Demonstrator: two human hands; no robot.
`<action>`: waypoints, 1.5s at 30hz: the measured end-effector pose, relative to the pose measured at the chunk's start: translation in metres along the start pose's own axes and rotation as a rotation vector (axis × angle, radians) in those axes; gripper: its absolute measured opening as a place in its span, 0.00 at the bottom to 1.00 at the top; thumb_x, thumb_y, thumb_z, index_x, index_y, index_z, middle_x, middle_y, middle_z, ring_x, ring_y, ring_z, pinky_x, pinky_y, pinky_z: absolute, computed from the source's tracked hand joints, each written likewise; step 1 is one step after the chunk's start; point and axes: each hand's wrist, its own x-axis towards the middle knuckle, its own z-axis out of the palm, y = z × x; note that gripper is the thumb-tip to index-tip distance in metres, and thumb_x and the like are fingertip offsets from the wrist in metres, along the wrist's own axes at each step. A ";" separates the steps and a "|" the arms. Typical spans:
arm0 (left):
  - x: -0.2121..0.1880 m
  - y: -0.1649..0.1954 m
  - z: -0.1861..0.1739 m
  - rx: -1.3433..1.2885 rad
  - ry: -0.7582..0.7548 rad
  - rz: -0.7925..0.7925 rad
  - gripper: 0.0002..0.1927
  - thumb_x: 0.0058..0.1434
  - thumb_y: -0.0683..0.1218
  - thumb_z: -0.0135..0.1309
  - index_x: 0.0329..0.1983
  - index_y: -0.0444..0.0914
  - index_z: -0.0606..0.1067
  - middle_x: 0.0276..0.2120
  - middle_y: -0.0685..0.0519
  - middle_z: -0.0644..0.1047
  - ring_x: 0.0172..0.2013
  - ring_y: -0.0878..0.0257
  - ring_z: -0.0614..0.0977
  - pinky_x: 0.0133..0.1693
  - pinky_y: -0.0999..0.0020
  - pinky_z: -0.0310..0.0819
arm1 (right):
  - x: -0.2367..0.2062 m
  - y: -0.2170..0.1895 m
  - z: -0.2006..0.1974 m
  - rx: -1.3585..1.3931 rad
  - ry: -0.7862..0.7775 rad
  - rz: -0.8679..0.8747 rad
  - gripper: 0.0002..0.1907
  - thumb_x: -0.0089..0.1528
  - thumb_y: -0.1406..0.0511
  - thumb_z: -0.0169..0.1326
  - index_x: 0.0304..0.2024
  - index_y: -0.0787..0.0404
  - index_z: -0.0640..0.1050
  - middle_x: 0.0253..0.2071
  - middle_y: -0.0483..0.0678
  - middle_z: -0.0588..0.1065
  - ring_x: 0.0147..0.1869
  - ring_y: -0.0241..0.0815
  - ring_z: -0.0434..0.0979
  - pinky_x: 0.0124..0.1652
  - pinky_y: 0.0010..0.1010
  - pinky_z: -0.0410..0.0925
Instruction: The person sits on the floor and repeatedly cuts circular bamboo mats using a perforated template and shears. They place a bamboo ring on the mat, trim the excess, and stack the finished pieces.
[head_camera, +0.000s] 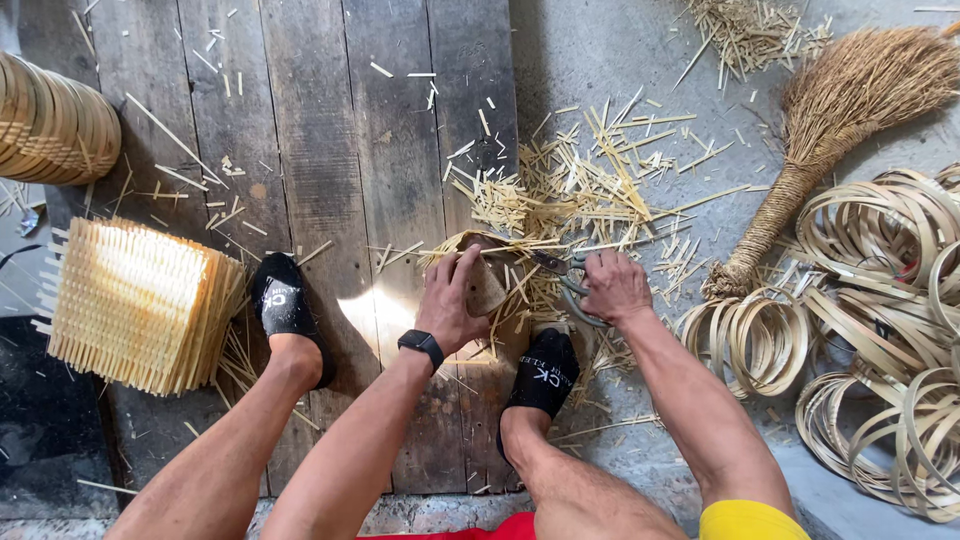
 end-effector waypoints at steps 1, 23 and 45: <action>0.001 0.000 -0.001 -0.011 -0.024 0.019 0.61 0.33 0.42 0.72 0.73 0.46 0.55 0.60 0.41 0.64 0.61 0.38 0.64 0.65 0.46 0.62 | 0.000 0.000 0.000 -0.007 0.018 0.009 0.10 0.58 0.61 0.56 0.33 0.60 0.72 0.31 0.49 0.69 0.31 0.39 0.68 0.29 0.33 0.66; -0.001 0.023 0.005 0.012 0.125 -0.079 0.54 0.41 0.42 0.65 0.72 0.37 0.54 0.65 0.32 0.59 0.61 0.34 0.66 0.63 0.45 0.62 | 0.011 -0.014 0.008 -0.043 0.003 0.043 0.08 0.53 0.65 0.54 0.33 0.60 0.72 0.30 0.50 0.70 0.31 0.40 0.67 0.29 0.31 0.66; 0.010 0.009 -0.006 -0.062 -0.090 -0.010 0.51 0.35 0.33 0.62 0.67 0.45 0.61 0.65 0.49 0.68 0.63 0.43 0.63 0.67 0.50 0.60 | 0.003 0.005 0.006 0.132 -0.132 0.104 0.27 0.60 0.45 0.55 0.40 0.62 0.75 0.34 0.55 0.73 0.34 0.44 0.73 0.34 0.40 0.71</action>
